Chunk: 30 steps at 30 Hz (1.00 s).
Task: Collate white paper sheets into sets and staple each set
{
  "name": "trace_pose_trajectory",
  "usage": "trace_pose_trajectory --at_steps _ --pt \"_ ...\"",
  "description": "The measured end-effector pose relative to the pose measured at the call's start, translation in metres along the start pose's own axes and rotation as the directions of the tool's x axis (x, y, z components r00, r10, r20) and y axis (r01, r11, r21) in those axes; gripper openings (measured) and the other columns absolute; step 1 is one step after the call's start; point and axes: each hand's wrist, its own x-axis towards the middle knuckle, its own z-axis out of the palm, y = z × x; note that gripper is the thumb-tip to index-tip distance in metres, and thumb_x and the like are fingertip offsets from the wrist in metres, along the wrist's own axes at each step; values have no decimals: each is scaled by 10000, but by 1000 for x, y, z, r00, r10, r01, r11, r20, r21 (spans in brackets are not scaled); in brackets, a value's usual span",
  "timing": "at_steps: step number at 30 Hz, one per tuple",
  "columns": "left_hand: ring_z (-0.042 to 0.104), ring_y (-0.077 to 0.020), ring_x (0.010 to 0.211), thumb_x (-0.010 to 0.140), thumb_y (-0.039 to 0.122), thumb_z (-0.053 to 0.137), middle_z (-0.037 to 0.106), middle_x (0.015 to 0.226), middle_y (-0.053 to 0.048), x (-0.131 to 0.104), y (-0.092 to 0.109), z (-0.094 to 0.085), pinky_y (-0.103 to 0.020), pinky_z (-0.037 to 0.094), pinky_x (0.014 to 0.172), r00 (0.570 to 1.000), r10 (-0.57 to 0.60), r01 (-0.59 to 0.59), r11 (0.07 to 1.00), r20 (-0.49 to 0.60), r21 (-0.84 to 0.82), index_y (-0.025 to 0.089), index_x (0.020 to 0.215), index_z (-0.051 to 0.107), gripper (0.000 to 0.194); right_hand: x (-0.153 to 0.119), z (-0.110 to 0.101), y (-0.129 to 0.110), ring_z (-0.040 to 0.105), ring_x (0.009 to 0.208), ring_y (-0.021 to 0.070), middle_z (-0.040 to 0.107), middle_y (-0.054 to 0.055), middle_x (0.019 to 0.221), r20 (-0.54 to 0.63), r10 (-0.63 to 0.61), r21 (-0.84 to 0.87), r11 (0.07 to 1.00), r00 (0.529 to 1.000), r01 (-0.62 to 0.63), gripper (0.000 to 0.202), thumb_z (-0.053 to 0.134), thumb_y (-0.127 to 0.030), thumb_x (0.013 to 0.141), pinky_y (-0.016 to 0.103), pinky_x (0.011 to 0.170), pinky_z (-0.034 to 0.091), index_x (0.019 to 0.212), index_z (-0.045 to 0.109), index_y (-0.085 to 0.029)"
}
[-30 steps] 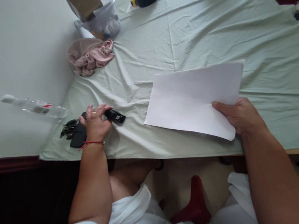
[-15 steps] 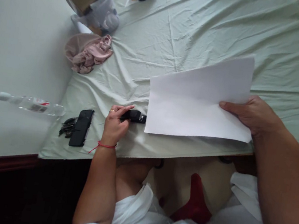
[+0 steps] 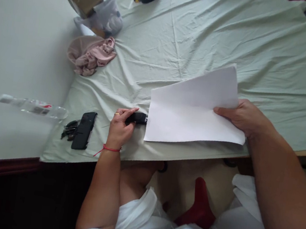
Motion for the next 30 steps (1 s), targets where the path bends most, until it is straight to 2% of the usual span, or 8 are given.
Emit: trace_pose_trajectory --at_steps 5,10,16,24,28,30 --pt "627 -261 1107 783 42 579 626 1119 -84 0 3 -2 -446 500 1110 1000 -3 3 1000 14 2 268 1288 757 581 -5 1 -7 642 645 131 777 42 830 -18 48 -40 998 999 -49 61 838 -167 727 207 511 514 716 780 -183" --pt "621 -259 1131 782 51 586 631 1121 -75 0 5 -3 -448 491 1127 1000 -17 17 1000 24 1 301 1282 756 584 -4 5 -3 659 650 136 779 36 835 -31 9 17 1000 999 -8 82 854 -165 706 202 513 528 734 781 -191" --pt "622 -261 1119 765 49 563 647 1121 -84 0 6 -6 -435 495 1098 999 -9 11 999 54 -31 261 1285 766 597 0 11 0 651 631 121 779 31 828 -85 3 86 996 996 5 88 845 -142 715 193 508 523 745 769 -172" --pt "646 -251 1131 675 16 460 698 1122 -79 1 5 -13 -426 509 1088 995 -10 22 993 103 -117 234 1165 820 645 -1 11 0 652 618 115 778 27 813 -108 2 114 993 994 10 86 829 -118 712 179 498 527 734 770 -175" --pt "634 -243 1263 688 16 452 710 1283 -84 2 7 -11 -427 471 1175 996 -30 43 987 82 -157 229 1159 820 635 1 9 3 653 626 128 781 25 812 -85 -21 119 992 996 31 89 842 -145 691 187 496 535 726 770 -185" --pt "580 -236 1377 722 19 447 691 1379 -72 2 9 -10 -435 418 1236 999 -41 44 984 19 -173 233 1158 817 611 2 8 4 653 630 123 784 33 829 -76 -26 121 992 997 35 89 850 -149 693 185 505 534 732 776 -181"
